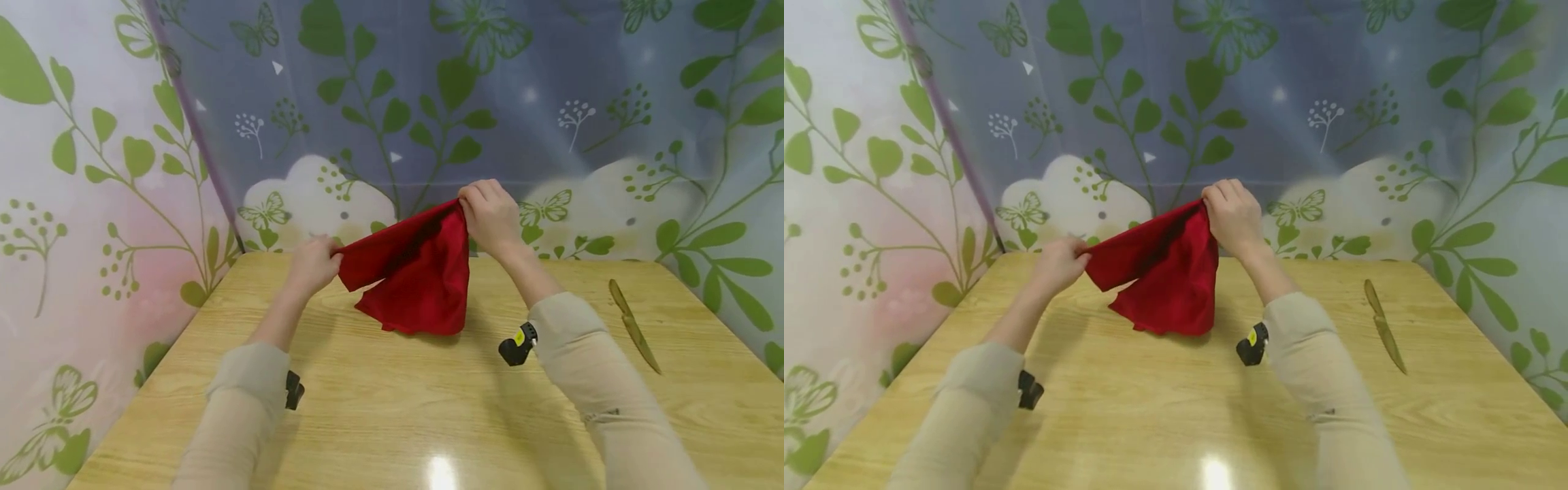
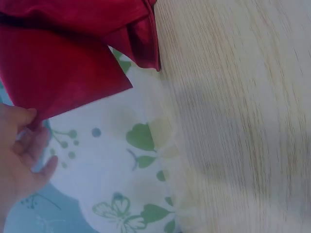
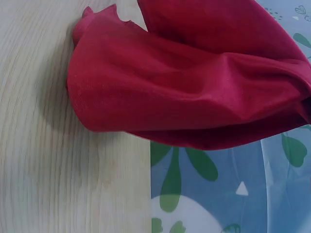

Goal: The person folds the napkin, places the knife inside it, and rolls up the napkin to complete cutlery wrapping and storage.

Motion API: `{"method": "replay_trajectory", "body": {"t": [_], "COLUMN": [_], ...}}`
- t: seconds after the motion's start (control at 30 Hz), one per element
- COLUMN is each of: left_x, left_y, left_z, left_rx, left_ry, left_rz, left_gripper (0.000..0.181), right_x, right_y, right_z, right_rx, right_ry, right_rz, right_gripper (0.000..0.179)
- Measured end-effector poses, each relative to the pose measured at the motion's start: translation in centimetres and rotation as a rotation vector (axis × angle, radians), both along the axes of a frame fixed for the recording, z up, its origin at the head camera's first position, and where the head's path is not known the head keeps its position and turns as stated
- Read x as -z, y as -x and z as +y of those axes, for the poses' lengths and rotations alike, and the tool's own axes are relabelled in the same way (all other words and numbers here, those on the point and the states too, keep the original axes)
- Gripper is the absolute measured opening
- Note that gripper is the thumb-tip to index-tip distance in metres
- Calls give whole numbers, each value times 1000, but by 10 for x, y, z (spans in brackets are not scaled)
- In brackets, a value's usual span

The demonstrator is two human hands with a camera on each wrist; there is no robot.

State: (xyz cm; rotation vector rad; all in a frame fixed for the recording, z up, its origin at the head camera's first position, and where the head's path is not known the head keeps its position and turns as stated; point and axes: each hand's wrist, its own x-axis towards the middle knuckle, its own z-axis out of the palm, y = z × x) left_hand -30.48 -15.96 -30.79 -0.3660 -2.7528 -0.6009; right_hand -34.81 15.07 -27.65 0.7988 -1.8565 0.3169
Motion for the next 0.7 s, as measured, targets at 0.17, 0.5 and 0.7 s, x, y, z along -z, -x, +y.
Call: {"method": "replay_trajectory", "body": {"t": [0.17,0.5,0.7], "left_x": [6,22,14], "left_y": [2,9,13], "left_z": [5,5,19], "left_rx": [-36,-155,-184], "left_ry": [-35,-301,-289], "left_rz": [-185,-245,-253], "left_gripper": [25,31,33], "right_x": [9,50,70], "right_y": [0,-29,-51], "right_z": [11,14,-2], "right_rx": [-59,-171,-166], "right_ry": [-76,-396,-569], "right_rz": [27,-582,-557], "right_gripper": [5,5,13]}}
